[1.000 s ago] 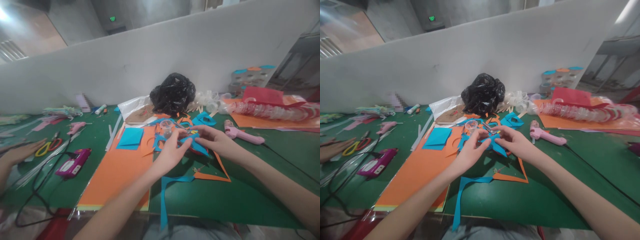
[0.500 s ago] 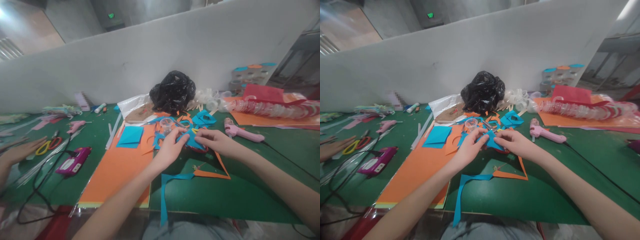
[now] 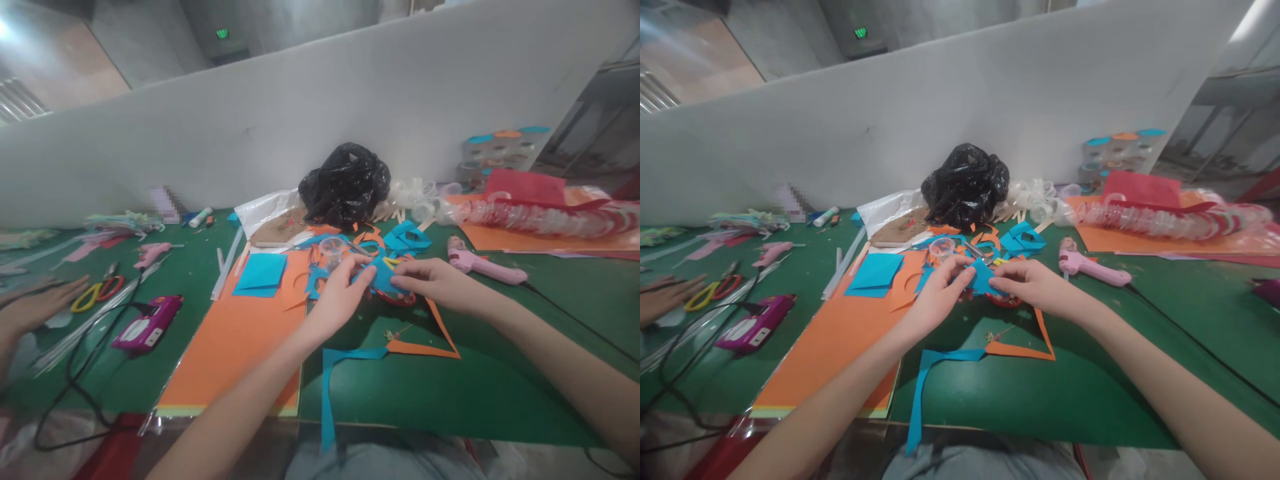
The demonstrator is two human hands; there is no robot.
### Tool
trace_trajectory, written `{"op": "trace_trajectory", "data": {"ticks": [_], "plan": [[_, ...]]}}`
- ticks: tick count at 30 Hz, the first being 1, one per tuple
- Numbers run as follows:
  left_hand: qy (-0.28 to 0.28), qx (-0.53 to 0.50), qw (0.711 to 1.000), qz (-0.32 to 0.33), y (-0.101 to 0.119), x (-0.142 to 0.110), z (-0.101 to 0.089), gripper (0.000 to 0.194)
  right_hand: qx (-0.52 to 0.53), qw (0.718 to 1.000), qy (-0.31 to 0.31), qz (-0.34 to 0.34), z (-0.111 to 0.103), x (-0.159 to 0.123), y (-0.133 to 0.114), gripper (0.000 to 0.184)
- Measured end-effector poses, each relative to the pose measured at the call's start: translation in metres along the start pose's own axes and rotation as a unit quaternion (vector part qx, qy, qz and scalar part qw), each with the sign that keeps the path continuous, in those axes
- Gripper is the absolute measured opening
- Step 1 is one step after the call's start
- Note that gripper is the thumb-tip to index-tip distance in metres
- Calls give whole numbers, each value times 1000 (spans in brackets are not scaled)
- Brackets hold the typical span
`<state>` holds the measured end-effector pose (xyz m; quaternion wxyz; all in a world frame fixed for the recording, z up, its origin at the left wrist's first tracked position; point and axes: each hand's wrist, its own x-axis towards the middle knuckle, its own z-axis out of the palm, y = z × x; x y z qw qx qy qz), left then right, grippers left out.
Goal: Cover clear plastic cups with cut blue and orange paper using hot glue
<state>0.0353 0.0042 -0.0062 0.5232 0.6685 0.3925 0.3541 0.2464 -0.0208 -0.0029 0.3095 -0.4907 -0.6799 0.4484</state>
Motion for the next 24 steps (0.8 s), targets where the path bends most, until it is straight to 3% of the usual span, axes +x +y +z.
{"op": "trace_trajectory", "data": {"ticks": [13,24], "plan": [[-17,60,998,6,3,0,-5,19,7,1000,-10,27,1,1,-2,58],[-32,92,994,53,2,-5,-4,24,-36,999,-21,32,3,-1,-4,54]]}}
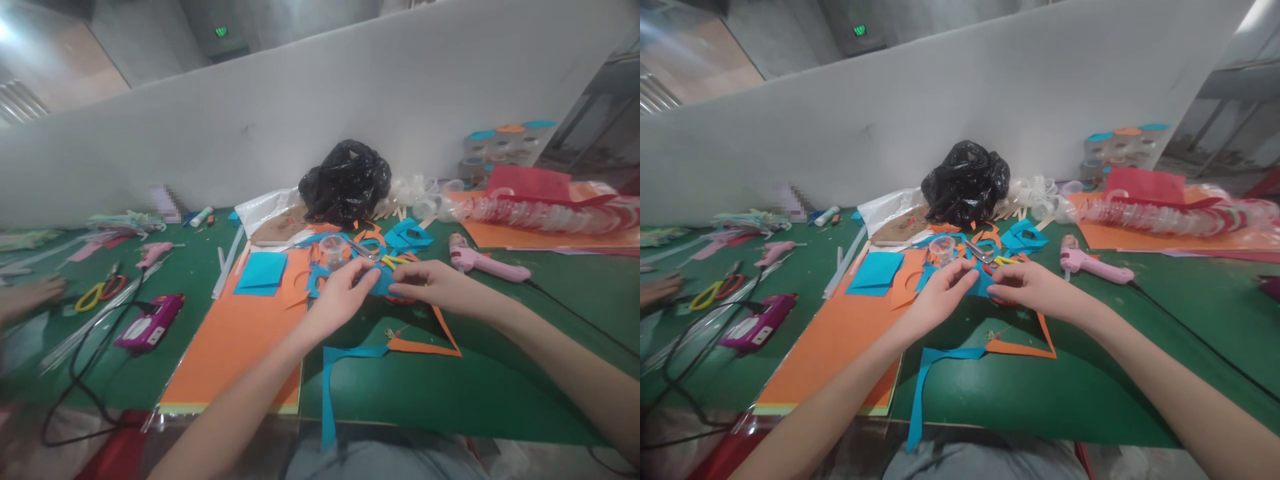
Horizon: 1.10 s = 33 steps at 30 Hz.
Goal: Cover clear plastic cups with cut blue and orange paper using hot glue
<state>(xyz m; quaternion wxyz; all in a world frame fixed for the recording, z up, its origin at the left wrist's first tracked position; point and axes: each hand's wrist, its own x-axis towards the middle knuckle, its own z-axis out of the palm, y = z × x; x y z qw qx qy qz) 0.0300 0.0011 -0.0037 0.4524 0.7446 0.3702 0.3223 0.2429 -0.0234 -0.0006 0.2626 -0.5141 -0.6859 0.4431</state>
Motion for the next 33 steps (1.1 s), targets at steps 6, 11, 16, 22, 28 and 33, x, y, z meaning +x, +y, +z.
{"op": "trace_trajectory", "data": {"ticks": [6,11,16,22,28,33], "plan": [[2,-13,1000,2,0,1,2,23,-9,1000,-9,-8,1,1,5,49],[4,-16,1000,2,2,1,1,24,-18,999,-11,-28,1,0,7,46],[-13,-6,1000,-10,5,-1,1,26,1,998,44,-53,6,0,3,47],[-42,-19,999,-27,9,-3,1,28,65,994,72,-53,14,4,2,47],[-55,-27,997,-52,5,-3,1,26,56,995,70,-42,15,4,-3,50],[-52,-38,996,-59,4,0,3,28,-10,992,109,-63,10,4,-5,48]]}}
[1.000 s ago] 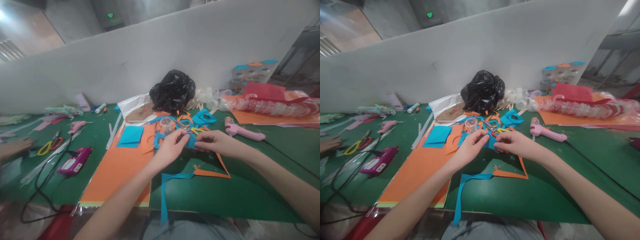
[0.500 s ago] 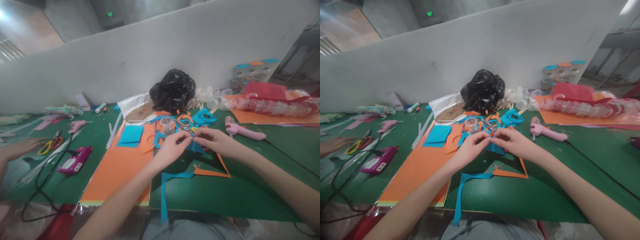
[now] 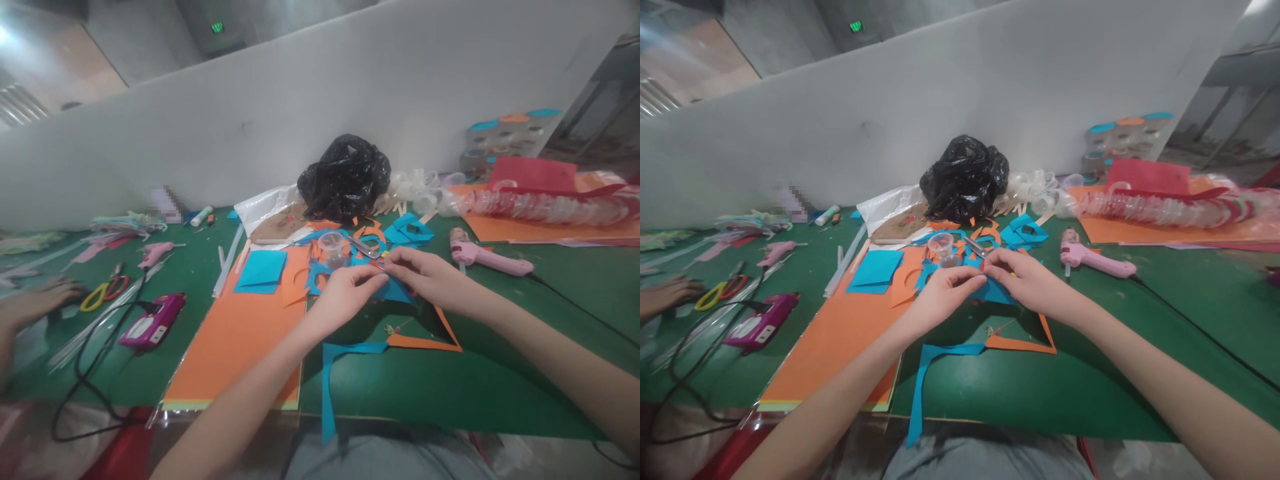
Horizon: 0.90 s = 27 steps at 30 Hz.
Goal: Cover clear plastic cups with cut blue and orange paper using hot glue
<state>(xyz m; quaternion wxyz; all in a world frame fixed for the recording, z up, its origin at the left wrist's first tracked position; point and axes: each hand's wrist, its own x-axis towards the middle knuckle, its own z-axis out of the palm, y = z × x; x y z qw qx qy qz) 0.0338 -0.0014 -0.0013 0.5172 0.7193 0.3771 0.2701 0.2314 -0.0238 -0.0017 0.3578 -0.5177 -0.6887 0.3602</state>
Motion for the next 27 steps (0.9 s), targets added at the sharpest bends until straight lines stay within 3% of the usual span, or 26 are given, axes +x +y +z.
{"op": "trace_trajectory", "data": {"ticks": [4,11,20,24,27], "plan": [[0,-12,1000,-1,2,1,1,27,-12,1000,27,2,-5,0,1,43],[6,-9,1000,-3,-4,1,-1,27,23,999,10,31,-3,0,5,44],[2,14,1000,-19,1,3,1,33,-6,999,48,6,-11,5,2,48],[-8,-2,1000,-3,0,2,-2,32,10,987,151,47,-34,5,4,52],[8,-7,1000,-14,-2,2,-6,33,67,960,245,116,-53,1,6,41]]}}
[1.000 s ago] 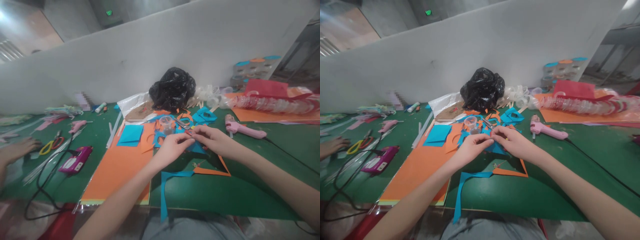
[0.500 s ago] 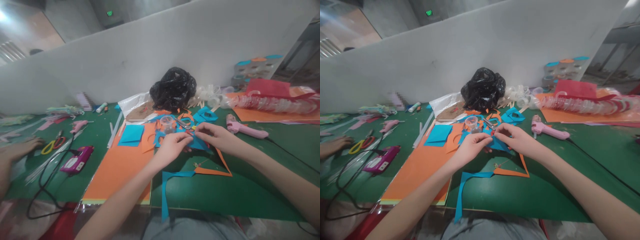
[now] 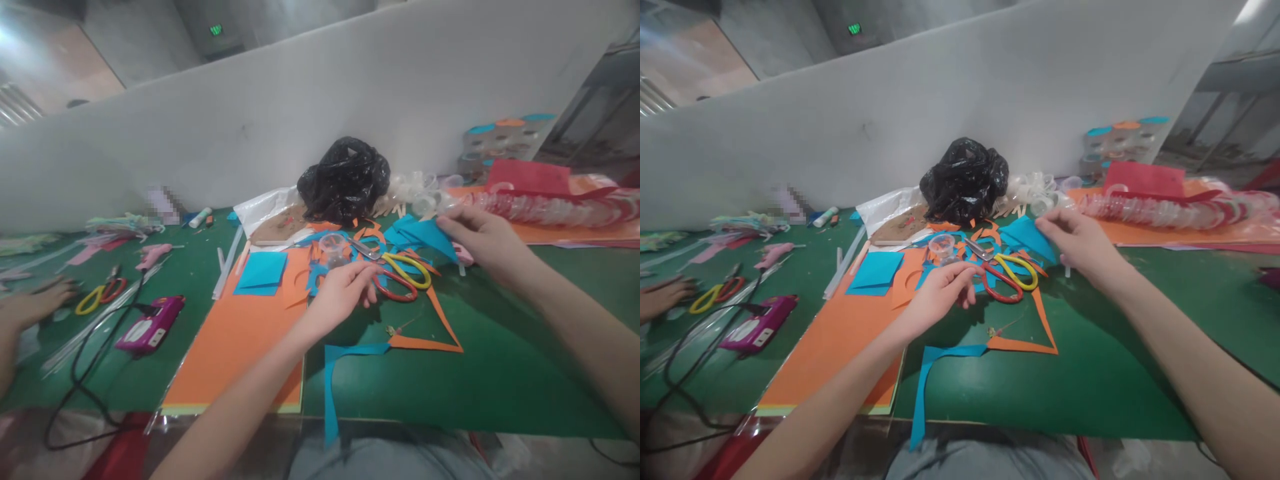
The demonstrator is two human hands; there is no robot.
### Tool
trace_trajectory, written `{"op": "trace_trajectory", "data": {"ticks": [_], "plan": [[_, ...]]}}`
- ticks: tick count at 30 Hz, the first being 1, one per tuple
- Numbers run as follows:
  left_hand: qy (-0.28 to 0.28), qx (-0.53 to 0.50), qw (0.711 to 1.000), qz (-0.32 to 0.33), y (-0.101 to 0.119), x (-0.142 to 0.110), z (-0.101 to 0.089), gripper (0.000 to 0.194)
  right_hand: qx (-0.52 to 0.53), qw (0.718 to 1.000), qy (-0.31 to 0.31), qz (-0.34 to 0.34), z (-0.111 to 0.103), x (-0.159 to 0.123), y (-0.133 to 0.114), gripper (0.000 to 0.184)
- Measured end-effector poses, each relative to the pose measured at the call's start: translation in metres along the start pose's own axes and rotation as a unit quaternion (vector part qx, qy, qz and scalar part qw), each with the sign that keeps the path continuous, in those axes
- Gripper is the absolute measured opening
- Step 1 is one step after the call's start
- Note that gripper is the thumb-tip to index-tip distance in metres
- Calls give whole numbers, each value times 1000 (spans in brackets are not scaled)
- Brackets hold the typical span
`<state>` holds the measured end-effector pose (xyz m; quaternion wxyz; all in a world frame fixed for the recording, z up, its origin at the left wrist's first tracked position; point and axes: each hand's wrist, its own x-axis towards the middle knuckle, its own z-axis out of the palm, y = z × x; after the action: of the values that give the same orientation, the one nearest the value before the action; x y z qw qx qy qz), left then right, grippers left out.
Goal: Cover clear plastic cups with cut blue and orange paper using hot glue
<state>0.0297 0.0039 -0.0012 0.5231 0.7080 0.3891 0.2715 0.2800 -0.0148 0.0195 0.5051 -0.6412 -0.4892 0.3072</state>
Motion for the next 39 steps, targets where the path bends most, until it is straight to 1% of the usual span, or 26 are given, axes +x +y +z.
{"op": "trace_trajectory", "data": {"ticks": [2,4,6,7,9,10,12,13,15,17,18,19,21,23,24,26,28,30,32,34,36,39], "plan": [[20,-9,1000,2,0,0,0,35,42,999,13,25,-5,1,1,36],[30,-30,999,21,0,1,3,33,71,997,-12,3,1,-3,2,37],[32,-51,997,45,-2,1,7,32,81,994,-63,-35,15,-11,4,43],[32,-57,996,54,-2,1,9,34,86,990,-97,-46,23,-16,4,45],[40,-58,996,63,-4,0,12,37,104,979,-170,-32,38,-25,4,49],[45,-53,996,64,-4,0,12,33,105,974,-198,-20,44,-28,4,50],[51,-51,996,58,-3,-1,11,25,103,969,-225,-10,50,-31,3,52],[54,-55,996,48,-2,-1,10,23,97,969,-226,-15,51,-30,4,52],[64,-70,995,28,1,-1,7,24,64,975,-208,-41,49,-26,9,53],[85,-71,993,25,3,-1,4,26,-33,981,-165,-98,48,-22,19,49],[97,-63,993,32,4,-1,2,27,-104,975,-141,-135,48,-20,25,47],[109,-55,992,39,5,-1,1,27,-185,960,-118,-173,49,-18,31,43],[130,-50,989,47,6,-1,-1,23,-341,908,-97,-224,53,-17,43,40],[147,-54,986,48,7,-1,-2,14,-452,853,-99,-241,58,-19,50,38],[153,-50,986,50,7,0,-2,12,-486,833,-99,-243,61,-19,52,35],[157,-20,985,64,7,0,-3,11,-524,810,-92,-245,65,-21,51,29],[155,16,984,84,7,0,-4,12,-540,801,-89,-244,67,-21,49,27],[150,34,983,99,6,0,-5,13,-549,793,-98,-243,67,-20,49,29],[151,33,983,103,5,0,-5,12,-551,791,-106,-243,64,-19,51,30],[152,8,983,99,4,0,-5,12,-538,800,-105,-243,60,-18,53,31],[158,-40,983,85,4,0,-4,11,-496,830,-100,-235,54,-16,52,31],[182,-111,976,45,7,0,-3,10,-378,901,-91,-194,46,-15,42,34]]}}
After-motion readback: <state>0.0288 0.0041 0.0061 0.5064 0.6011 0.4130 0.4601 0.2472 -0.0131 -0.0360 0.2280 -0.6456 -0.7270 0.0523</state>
